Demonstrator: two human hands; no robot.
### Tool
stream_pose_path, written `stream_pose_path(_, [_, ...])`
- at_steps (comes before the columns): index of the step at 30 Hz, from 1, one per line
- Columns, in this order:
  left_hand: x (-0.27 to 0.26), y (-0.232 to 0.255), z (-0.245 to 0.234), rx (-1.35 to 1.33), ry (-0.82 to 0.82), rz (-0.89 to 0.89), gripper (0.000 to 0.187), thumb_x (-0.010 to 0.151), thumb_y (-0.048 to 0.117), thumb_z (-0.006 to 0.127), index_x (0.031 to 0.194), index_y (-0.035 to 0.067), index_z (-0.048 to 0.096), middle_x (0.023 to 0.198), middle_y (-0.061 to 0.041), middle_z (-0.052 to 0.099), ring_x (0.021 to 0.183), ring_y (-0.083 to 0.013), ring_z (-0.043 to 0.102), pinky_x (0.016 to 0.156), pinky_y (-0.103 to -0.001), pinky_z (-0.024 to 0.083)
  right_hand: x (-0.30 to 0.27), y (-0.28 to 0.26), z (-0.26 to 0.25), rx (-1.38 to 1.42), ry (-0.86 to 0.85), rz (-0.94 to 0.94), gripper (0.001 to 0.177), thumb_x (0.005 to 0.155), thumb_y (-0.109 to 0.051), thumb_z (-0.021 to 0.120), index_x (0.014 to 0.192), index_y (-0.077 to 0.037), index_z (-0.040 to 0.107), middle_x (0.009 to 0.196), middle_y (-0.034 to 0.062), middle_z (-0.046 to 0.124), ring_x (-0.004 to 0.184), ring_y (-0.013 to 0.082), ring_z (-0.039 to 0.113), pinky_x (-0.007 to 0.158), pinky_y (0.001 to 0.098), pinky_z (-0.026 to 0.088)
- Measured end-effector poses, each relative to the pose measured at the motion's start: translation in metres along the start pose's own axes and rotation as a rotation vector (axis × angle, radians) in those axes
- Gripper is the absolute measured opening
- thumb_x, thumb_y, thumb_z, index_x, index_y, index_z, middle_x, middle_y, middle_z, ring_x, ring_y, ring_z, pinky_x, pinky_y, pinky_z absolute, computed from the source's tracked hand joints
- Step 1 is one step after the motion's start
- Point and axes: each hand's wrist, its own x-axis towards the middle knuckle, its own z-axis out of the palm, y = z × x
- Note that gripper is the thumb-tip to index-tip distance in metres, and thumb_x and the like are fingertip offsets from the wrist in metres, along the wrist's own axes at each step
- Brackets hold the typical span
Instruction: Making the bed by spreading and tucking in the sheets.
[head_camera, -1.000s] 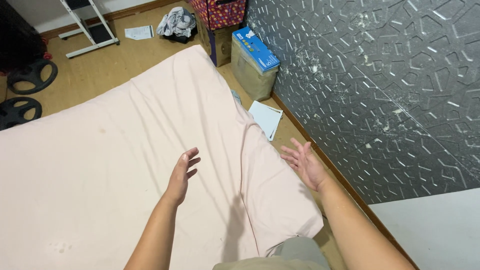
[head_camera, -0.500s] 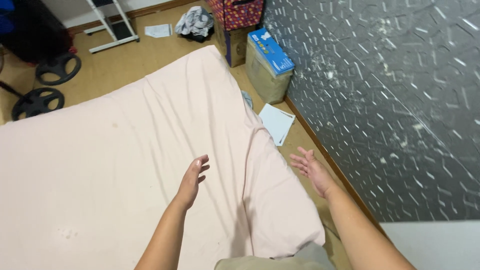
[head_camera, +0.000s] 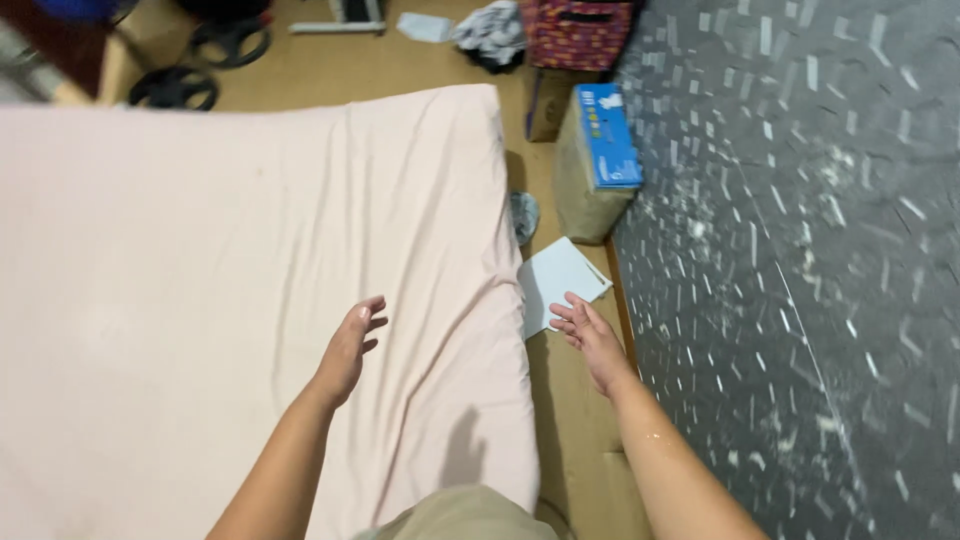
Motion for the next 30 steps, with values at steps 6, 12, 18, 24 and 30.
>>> stream_pose_path(6, [-0.039,0.001,0.041,-0.03,0.138,0.005,0.071,0.1,0.057,0.031,0.15,0.007,0.045,0.156,-0.01,0.049,0.138,-0.0262,0.051,0.112,-0.046,0.04,0.015,-0.007,-0.015,-0.033,-0.171,0.019,0.074,0.101,-0.059,0.038,0.157,-0.012,0.036,0.144,0.0075,0.063,0.122,0.016,0.061,0.101,0.0305,0.043])
stream_pose_path(12, [-0.07,-0.01,0.049,-0.061,0.243,0.006,0.068,0.102,0.054,0.031,0.149,0.008,0.046,0.153,-0.011,0.051,0.137,-0.0261,0.052,0.111,-0.046,0.041,0.024,-0.012,0.004,-0.013,-0.321,0.041,0.075,0.1,-0.058,0.039,0.158,-0.011,0.034,0.146,0.0089,0.061,0.124,0.0176,0.059,0.096,0.0315,0.043])
stream_pose_path(18, [-0.093,-0.038,0.036,-0.1,0.334,0.001,0.067,0.103,0.054,0.031,0.147,0.008,0.048,0.152,-0.011,0.052,0.135,-0.0259,0.054,0.11,-0.046,0.043,0.011,-0.032,0.045,-0.061,-0.39,0.103,0.077,0.1,-0.061,0.033,0.159,-0.013,0.03,0.146,0.0077,0.06,0.127,0.0162,0.059,0.103,0.0298,0.044])
stream_pose_path(24, [-0.082,-0.084,0.011,-0.01,0.388,-0.015,0.055,0.099,0.04,0.054,0.142,0.006,0.055,0.141,-0.013,0.064,0.131,-0.0251,0.059,0.11,-0.039,0.044,0.024,-0.012,0.069,-0.143,-0.436,0.09,0.065,0.101,-0.048,0.046,0.151,-0.007,0.046,0.142,0.0079,0.066,0.124,0.018,0.063,0.096,0.0321,0.045])
stream_pose_path(30, [-0.077,-0.078,-0.002,-0.108,0.331,-0.152,0.055,0.098,0.04,0.054,0.144,0.01,0.053,0.141,-0.011,0.063,0.128,-0.0257,0.058,0.104,-0.04,0.047,0.021,-0.007,0.094,-0.223,-0.38,0.132,0.061,0.099,-0.043,0.052,0.15,-0.009,0.048,0.141,0.0058,0.067,0.124,0.018,0.063,0.101,0.0334,0.045])
